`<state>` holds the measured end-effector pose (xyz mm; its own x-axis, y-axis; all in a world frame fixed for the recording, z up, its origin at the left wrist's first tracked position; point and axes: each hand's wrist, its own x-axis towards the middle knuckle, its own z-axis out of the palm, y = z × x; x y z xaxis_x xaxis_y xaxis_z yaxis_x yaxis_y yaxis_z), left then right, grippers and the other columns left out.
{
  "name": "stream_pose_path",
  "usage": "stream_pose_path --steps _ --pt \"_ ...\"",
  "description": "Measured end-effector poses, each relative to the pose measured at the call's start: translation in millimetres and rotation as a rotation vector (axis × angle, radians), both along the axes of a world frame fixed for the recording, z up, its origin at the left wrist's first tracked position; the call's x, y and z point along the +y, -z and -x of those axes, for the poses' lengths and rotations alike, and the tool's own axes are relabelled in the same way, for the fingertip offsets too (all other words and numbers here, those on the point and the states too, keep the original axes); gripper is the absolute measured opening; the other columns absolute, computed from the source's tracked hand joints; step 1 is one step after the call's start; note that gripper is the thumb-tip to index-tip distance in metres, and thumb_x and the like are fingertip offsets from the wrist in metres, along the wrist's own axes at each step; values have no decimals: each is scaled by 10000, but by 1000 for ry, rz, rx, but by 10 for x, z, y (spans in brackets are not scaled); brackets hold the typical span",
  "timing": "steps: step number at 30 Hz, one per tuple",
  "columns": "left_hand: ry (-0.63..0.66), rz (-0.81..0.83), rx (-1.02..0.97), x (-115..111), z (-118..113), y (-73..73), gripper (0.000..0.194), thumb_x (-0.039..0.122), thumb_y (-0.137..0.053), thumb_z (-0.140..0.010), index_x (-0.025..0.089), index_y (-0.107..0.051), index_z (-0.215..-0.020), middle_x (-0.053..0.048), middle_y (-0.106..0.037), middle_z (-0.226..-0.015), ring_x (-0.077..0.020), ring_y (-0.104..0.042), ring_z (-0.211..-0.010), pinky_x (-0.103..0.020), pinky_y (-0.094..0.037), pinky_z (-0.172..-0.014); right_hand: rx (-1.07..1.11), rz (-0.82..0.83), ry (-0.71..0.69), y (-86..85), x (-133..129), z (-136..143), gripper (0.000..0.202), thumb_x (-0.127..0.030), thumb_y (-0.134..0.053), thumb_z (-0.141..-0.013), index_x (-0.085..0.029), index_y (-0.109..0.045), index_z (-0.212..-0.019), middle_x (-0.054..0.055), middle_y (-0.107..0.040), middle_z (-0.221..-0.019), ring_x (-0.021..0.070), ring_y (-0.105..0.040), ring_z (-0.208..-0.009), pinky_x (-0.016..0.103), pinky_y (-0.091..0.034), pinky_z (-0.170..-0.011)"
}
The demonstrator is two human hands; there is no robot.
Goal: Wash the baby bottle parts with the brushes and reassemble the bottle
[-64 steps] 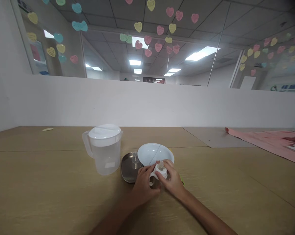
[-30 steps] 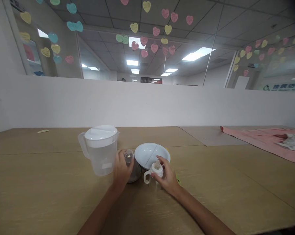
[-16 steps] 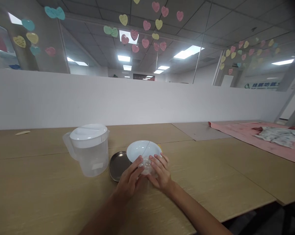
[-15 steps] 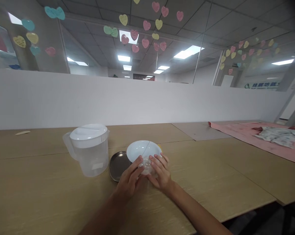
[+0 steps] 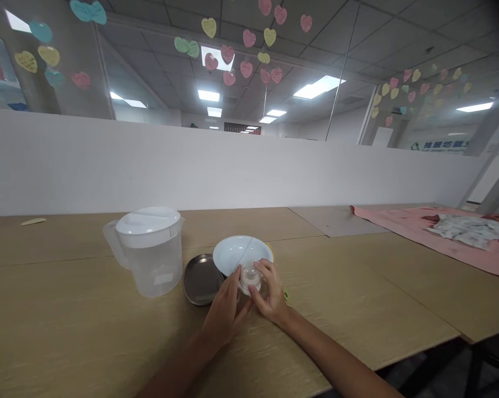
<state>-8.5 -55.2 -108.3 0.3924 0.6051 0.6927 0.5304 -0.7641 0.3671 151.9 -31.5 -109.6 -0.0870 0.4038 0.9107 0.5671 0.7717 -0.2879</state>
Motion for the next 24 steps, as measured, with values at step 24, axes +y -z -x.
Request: stream_pose_path --steps 24 --pt "-121 -29 -132 55 -12 38 530 251 -515 -829 228 -382 -1342 -84 -609 -1149 -220 -559 -1048 -381 -477 -893 -28 -78 47 14 -15 89 540 -318 -544 -783 -198 -357 -1276 105 -604 -1072 247 -565 -1032 492 -429 -916"
